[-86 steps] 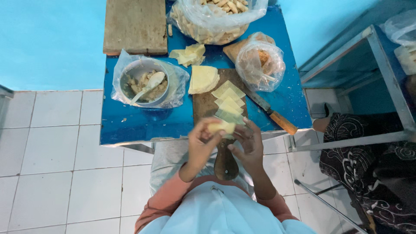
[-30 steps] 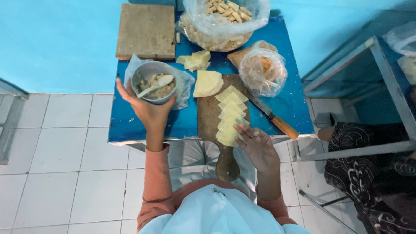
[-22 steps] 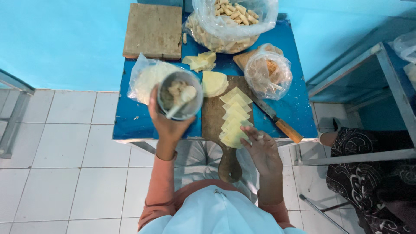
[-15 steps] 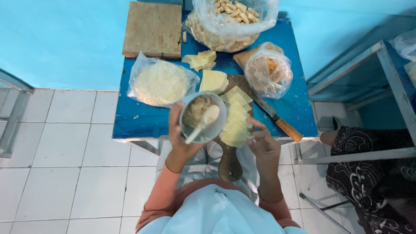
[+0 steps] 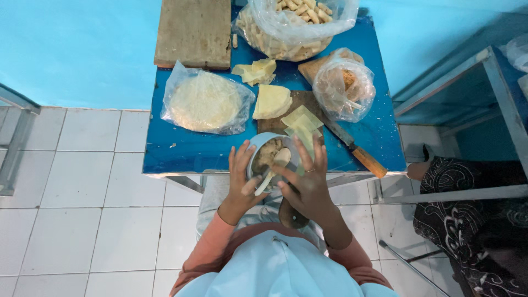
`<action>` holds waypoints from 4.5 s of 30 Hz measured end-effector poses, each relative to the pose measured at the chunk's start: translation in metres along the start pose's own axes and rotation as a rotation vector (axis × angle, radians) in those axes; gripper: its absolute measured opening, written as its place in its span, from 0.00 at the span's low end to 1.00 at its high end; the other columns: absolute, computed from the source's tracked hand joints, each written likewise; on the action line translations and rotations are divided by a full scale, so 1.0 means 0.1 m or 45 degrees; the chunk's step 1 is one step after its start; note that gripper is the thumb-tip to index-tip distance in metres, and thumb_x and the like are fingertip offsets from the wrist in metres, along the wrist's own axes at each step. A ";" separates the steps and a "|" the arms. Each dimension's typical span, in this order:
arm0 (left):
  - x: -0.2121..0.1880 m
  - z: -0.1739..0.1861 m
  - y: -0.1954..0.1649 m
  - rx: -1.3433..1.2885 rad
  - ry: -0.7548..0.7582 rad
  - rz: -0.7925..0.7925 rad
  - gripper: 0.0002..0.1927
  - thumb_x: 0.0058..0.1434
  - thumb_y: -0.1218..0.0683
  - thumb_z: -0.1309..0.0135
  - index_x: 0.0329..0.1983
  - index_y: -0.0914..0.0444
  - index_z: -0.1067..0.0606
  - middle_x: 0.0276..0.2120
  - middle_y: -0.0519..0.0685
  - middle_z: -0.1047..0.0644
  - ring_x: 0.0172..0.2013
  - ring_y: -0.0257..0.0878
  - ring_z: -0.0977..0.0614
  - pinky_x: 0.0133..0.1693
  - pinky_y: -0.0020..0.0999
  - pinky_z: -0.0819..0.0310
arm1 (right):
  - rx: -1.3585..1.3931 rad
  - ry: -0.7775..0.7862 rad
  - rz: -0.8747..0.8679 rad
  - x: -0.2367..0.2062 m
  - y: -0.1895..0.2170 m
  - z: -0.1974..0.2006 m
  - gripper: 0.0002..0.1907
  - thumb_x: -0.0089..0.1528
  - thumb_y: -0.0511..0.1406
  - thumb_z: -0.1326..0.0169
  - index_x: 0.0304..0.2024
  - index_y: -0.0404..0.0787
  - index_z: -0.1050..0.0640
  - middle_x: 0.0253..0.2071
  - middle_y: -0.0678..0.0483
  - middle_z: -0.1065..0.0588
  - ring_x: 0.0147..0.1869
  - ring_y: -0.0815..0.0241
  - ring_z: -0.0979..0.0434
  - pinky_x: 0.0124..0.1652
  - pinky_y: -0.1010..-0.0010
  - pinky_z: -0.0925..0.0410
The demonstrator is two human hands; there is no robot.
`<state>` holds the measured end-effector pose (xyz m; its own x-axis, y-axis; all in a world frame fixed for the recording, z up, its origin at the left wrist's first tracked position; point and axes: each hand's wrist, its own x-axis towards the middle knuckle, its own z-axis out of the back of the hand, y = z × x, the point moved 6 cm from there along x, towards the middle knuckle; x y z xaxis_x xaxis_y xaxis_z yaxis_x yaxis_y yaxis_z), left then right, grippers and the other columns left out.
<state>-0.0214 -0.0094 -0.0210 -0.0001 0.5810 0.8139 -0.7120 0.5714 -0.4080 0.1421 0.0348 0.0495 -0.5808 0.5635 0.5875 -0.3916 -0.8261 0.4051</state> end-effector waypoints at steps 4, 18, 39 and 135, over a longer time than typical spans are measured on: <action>0.02 0.03 0.01 -0.118 -0.105 -0.046 0.32 0.62 0.47 0.32 0.55 0.51 0.44 0.73 0.62 0.42 0.71 0.71 0.36 0.69 0.76 0.54 | -0.021 0.044 -0.015 -0.03 -0.01 -0.01 0.13 0.62 0.41 0.41 0.50 0.52 0.17 0.76 0.40 0.43 0.82 0.28 0.58 0.72 0.33 0.64; -0.02 0.01 0.01 -0.068 -0.095 -0.048 0.41 0.60 0.46 0.31 0.63 0.46 0.49 0.72 0.62 0.42 0.70 0.70 0.35 0.69 0.76 0.53 | -0.036 -0.013 -0.125 0.03 -0.13 0.28 0.23 0.49 0.34 0.31 0.47 0.44 0.20 0.66 0.45 0.32 0.70 0.37 0.36 0.65 0.48 0.40; 0.07 0.03 -0.05 -0.051 -0.193 0.011 0.46 0.56 0.45 0.28 0.65 0.48 0.51 0.70 0.63 0.41 0.68 0.70 0.33 0.68 0.74 0.45 | 0.300 -0.406 -0.286 0.00 -0.22 0.36 0.12 0.66 0.26 0.39 0.52 0.34 0.24 0.42 0.52 0.19 0.42 0.63 0.15 0.41 0.74 0.24; -0.12 -0.04 -0.10 -0.024 -0.027 -0.129 0.32 0.57 0.51 0.33 0.53 0.51 0.44 0.71 0.60 0.40 0.68 0.71 0.35 0.65 0.83 0.52 | 0.016 0.613 0.599 0.26 -0.18 0.38 0.25 0.44 0.24 0.43 0.46 0.37 0.22 0.43 0.53 0.28 0.50 0.50 0.29 0.48 0.59 0.31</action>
<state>-0.0117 -0.0197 -0.0281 0.0561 0.5071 0.8600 -0.6960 0.6375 -0.3305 0.1609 0.0650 0.0841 -0.9421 0.0754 0.3267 -0.0119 -0.9813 0.1923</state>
